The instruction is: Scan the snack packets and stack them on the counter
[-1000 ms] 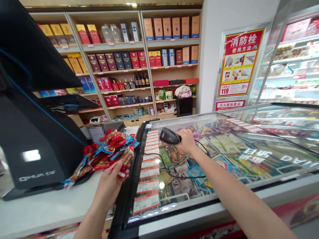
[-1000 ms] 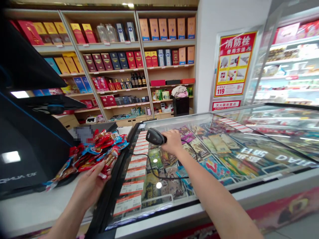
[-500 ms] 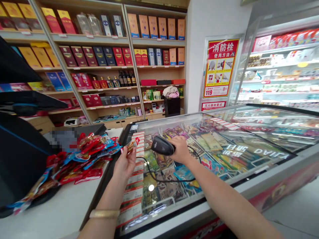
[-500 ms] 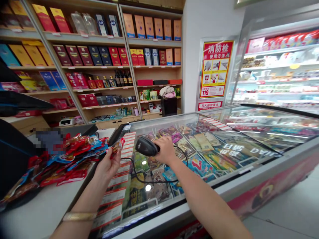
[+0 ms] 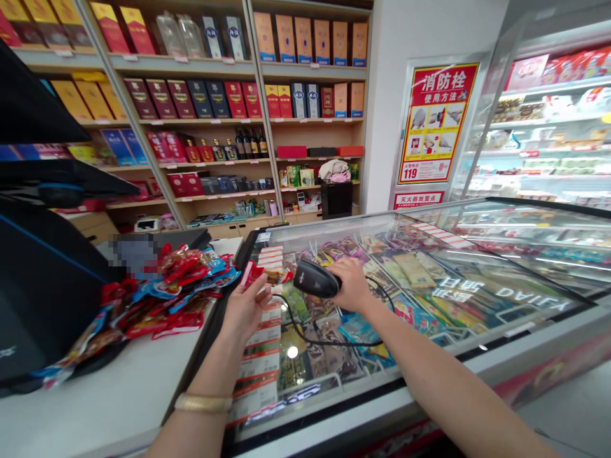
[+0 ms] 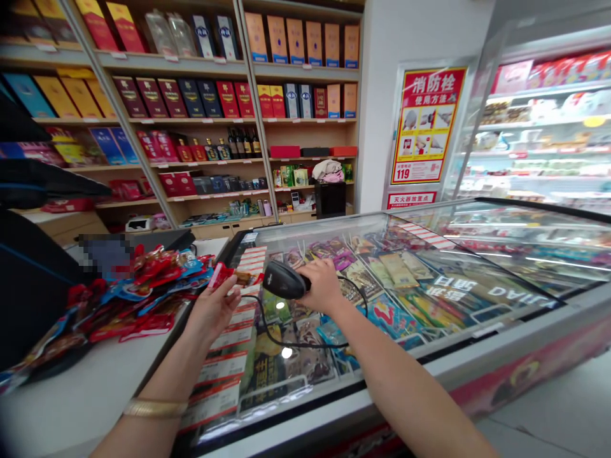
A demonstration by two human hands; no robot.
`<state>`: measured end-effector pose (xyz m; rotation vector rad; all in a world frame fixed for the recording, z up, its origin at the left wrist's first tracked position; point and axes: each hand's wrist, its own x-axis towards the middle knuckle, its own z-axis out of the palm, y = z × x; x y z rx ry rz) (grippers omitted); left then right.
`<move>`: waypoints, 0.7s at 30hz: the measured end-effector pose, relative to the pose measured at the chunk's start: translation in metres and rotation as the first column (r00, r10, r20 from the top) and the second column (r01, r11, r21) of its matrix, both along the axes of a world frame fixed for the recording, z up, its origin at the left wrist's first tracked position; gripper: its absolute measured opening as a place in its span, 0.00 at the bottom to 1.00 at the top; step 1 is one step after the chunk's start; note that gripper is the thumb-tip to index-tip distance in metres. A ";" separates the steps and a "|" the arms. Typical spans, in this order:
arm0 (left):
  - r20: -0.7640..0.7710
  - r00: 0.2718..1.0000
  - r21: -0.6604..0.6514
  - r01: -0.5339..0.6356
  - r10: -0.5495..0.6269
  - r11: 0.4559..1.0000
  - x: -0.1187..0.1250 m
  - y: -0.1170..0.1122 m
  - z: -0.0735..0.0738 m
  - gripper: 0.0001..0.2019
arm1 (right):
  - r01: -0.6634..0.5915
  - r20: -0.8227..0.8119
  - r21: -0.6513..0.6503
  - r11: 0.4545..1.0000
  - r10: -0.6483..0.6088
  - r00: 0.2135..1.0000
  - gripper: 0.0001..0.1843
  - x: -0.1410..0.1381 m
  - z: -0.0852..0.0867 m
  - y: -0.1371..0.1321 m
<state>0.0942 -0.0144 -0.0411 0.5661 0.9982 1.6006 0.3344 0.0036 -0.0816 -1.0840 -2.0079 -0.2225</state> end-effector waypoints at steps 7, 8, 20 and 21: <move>0.031 0.999 0.040 0.023 -0.025 0.999 0.005 0.000 -0.006 0.03 | -0.007 0.041 -0.034 0.999 0.008 0.999 0.18 -0.004 -0.002 -0.002; 0.025 0.999 0.051 0.026 -0.027 0.998 0.005 0.001 -0.009 0.04 | -0.002 0.048 -0.041 0.999 0.004 0.999 0.18 -0.004 -0.003 -0.002; -0.001 1.000 0.106 -0.026 0.026 0.994 0.005 0.003 -0.011 0.06 | 0.004 0.079 -0.094 0.996 0.004 0.997 0.19 -0.008 -0.004 -0.004; -0.012 0.999 0.115 -0.036 0.037 0.993 0.005 0.003 -0.012 0.06 | 0.006 0.082 -0.093 0.996 0.001 0.997 0.20 -0.009 -0.003 -0.005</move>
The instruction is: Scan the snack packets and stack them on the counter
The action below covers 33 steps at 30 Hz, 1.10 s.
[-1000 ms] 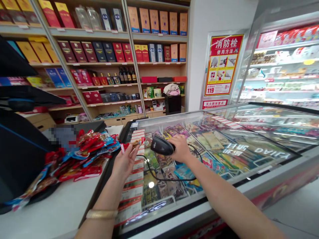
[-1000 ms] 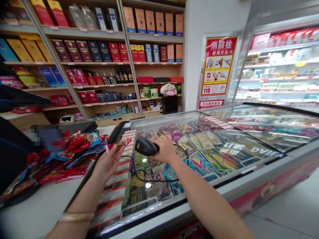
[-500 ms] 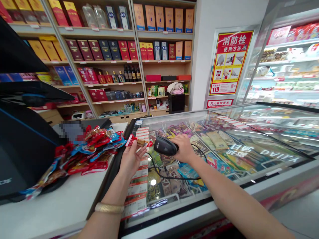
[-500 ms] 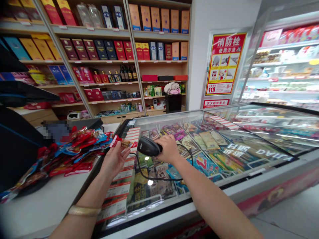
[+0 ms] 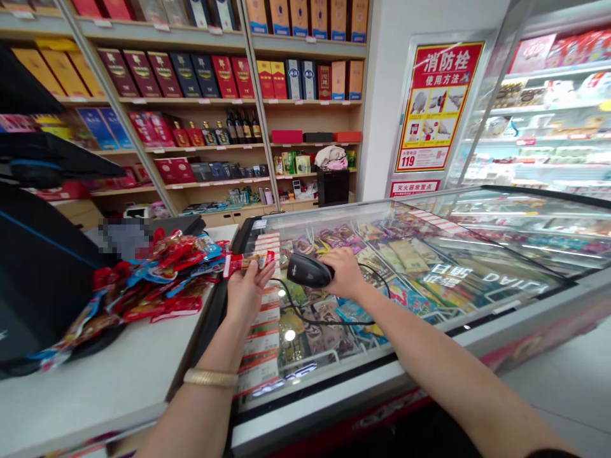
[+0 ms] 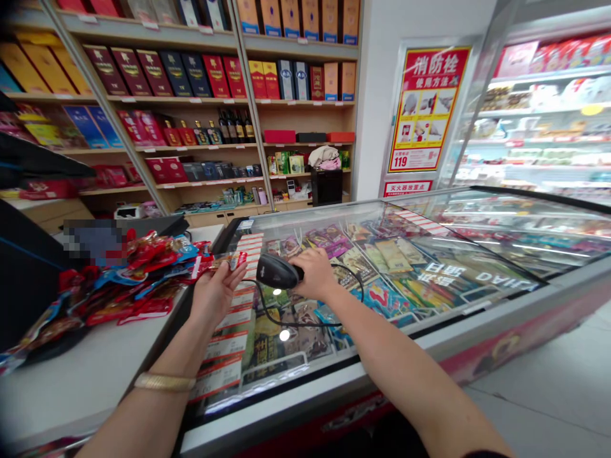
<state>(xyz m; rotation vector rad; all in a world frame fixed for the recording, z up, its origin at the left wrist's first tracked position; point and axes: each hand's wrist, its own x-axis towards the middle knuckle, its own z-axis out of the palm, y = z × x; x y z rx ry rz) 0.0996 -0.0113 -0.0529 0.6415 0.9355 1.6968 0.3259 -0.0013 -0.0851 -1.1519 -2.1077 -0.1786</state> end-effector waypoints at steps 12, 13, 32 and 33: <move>-0.075 0.995 0.035 0.076 -0.073 0.997 0.007 0.000 -0.003 0.04 | 0.023 0.032 -0.006 1.000 -0.023 0.999 0.20 -0.005 0.005 -0.001; -0.075 0.994 0.033 0.079 -0.076 0.996 0.007 0.000 -0.003 0.04 | 0.030 0.038 -0.011 0.999 -0.029 0.999 0.20 -0.006 0.005 -0.001; -0.919 0.392 0.150 0.444 -0.040 0.883 0.026 0.020 -0.051 0.23 | 0.355 -0.261 0.128 0.926 -0.314 0.913 0.16 0.051 0.003 0.023; -0.919 0.393 0.164 0.443 -0.027 0.881 0.023 0.019 -0.049 0.22 | 0.353 -0.254 0.134 0.926 -0.312 0.916 0.15 0.051 0.003 0.023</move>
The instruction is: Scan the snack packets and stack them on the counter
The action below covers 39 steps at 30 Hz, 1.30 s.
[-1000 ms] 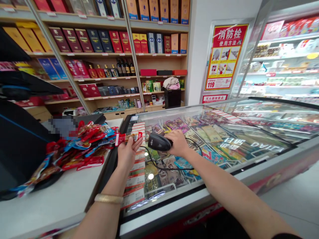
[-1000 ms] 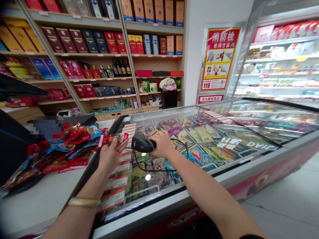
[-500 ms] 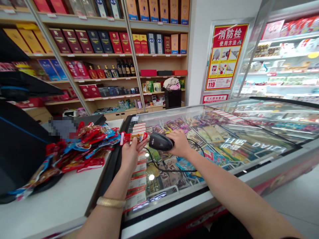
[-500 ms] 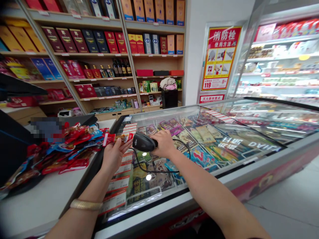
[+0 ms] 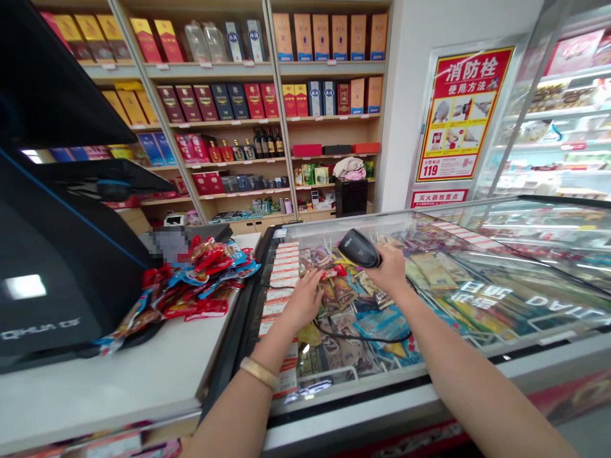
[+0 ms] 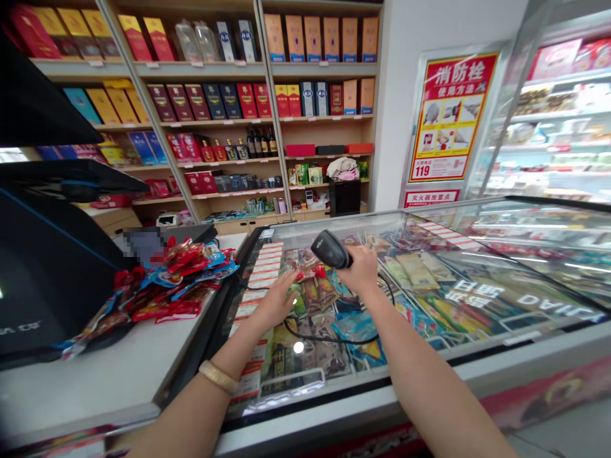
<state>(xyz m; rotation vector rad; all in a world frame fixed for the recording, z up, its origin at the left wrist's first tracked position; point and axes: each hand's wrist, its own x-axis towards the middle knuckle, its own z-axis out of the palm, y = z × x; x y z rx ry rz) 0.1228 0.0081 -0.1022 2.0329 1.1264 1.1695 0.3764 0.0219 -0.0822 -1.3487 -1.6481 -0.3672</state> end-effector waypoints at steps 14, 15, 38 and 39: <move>-0.013 0.531 0.089 -0.844 0.848 0.529 -0.133 -0.022 0.029 0.04 | -0.028 0.024 -0.008 1.000 0.029 0.999 0.16 -0.013 0.001 -0.009; -0.007 0.526 0.061 -0.849 0.850 0.525 -0.135 -0.022 0.027 0.05 | -0.030 0.026 -0.012 0.999 0.031 0.999 0.17 -0.013 0.001 -0.009; 0.363 0.584 0.227 -0.811 0.726 0.539 -0.102 -0.033 0.062 0.31 | -0.136 0.060 0.047 0.990 0.133 0.989 0.15 -0.023 0.004 -0.013; 0.386 0.609 0.188 -0.788 0.693 0.587 -0.099 -0.030 0.059 0.32 | -0.153 0.070 0.050 0.987 0.149 0.986 0.15 -0.024 0.004 -0.014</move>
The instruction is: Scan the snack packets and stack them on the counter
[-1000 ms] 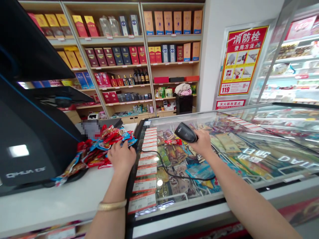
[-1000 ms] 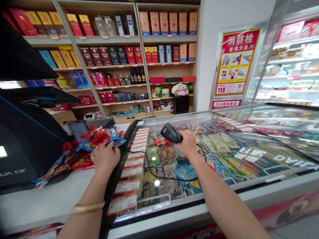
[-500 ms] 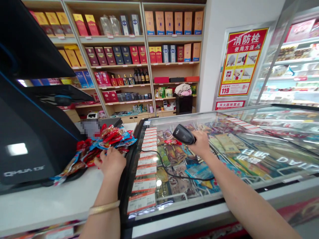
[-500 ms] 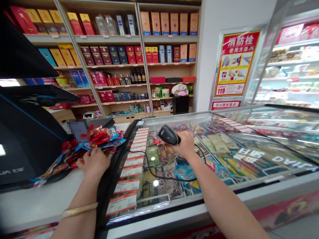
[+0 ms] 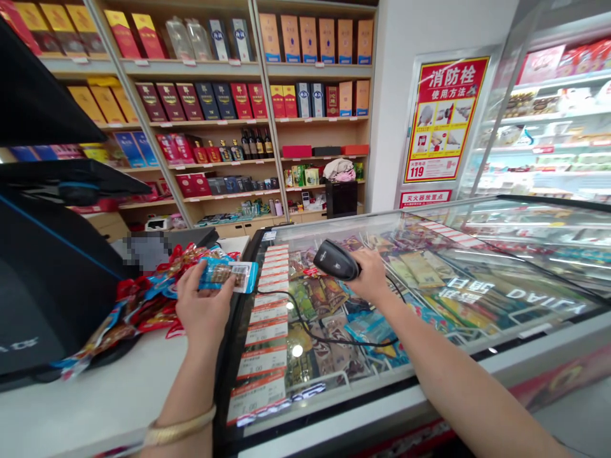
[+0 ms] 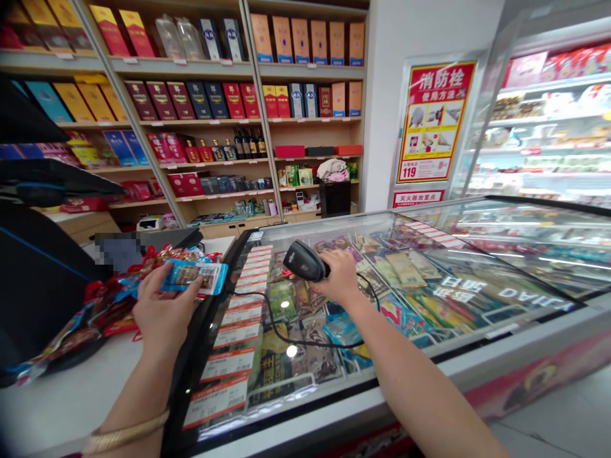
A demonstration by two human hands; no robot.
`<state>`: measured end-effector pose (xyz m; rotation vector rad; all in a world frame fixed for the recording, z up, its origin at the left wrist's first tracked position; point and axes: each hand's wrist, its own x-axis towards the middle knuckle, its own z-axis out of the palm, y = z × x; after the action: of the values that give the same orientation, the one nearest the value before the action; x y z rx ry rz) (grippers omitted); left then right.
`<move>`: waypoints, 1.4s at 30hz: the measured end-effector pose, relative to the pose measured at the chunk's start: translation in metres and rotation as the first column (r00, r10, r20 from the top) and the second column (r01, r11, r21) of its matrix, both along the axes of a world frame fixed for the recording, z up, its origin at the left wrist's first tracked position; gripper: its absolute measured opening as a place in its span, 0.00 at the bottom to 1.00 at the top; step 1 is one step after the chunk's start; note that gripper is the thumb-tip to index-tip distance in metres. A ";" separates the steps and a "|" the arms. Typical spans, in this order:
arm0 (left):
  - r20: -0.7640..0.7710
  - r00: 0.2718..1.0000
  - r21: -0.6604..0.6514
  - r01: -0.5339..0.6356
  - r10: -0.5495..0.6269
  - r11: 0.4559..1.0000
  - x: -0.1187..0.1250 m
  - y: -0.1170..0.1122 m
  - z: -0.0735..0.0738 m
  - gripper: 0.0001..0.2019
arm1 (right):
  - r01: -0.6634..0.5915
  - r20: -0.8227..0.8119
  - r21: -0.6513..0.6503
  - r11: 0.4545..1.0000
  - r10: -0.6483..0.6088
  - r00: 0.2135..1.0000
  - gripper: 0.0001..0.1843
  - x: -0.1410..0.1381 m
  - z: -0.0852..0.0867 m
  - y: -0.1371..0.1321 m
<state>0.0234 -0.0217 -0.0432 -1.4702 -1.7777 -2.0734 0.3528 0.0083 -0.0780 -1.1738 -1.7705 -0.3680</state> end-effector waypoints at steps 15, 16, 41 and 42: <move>-0.229 0.870 -0.258 0.378 -0.436 0.889 0.013 0.014 -0.022 0.30 | -0.315 0.222 -0.121 0.941 0.335 0.916 0.15 -0.021 0.013 -0.020; -0.276 0.849 -0.288 0.374 -0.451 0.881 0.014 0.015 -0.023 0.29 | -0.323 0.240 -0.131 0.937 0.346 0.907 0.15 -0.022 0.014 -0.021; -0.047 0.697 -0.622 0.539 -0.715 0.567 0.098 0.037 -0.055 0.32 | 0.127 -0.026 -0.068 0.990 -0.129 0.991 0.16 0.024 0.005 0.010; -0.157 0.691 -0.674 0.448 -0.706 0.588 0.099 0.037 -0.058 0.33 | 0.130 -0.024 -0.068 0.989 -0.132 0.991 0.16 0.024 0.004 0.011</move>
<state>0.1228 0.0153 -0.1016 -2.7724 -2.0053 -1.1485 0.3772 0.0191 -0.0741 -1.3402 -1.6967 -0.3704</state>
